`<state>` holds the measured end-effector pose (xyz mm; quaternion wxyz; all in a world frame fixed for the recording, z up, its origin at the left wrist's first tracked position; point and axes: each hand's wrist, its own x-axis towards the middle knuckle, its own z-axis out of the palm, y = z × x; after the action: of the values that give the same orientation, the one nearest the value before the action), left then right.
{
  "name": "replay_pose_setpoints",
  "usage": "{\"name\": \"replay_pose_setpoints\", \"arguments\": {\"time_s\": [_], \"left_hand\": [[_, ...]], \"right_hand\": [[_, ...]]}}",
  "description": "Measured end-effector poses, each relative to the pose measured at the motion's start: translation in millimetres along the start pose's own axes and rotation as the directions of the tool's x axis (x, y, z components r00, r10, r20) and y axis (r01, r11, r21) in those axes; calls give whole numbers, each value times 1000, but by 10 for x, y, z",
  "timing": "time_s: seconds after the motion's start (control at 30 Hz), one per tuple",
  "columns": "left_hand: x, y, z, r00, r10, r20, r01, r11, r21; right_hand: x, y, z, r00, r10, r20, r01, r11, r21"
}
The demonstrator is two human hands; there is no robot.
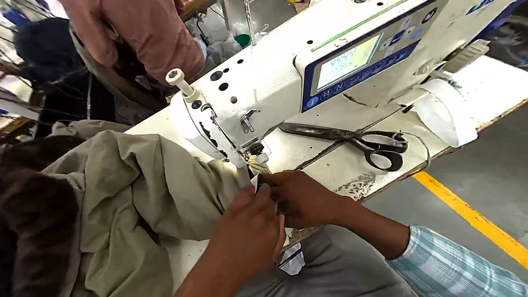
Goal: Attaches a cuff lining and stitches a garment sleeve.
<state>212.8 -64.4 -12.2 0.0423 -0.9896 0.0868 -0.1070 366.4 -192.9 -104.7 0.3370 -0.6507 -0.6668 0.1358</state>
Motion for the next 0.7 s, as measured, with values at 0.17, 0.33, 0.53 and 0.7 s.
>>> {"name": "replay_pose_setpoints", "arguments": {"time_s": [0.17,0.33,0.53,0.7], "left_hand": [[121,-413,189,905,-354,234,383,920,-89],[251,-237,186,890,-390,236,410,911,-38],[181,-106,271,855,-479,197,505,856,-112],[172,-157,251,845,-462,269,513,843,-161]], "right_hand": [[-25,64,44,997,-42,-70,43,999,23],[-17,55,32,992,24,-121,-10,994,113],[-6,17,-224,994,-4,108,-18,980,200],[51,-33,-334,986,-18,163,23,999,-31]]}}
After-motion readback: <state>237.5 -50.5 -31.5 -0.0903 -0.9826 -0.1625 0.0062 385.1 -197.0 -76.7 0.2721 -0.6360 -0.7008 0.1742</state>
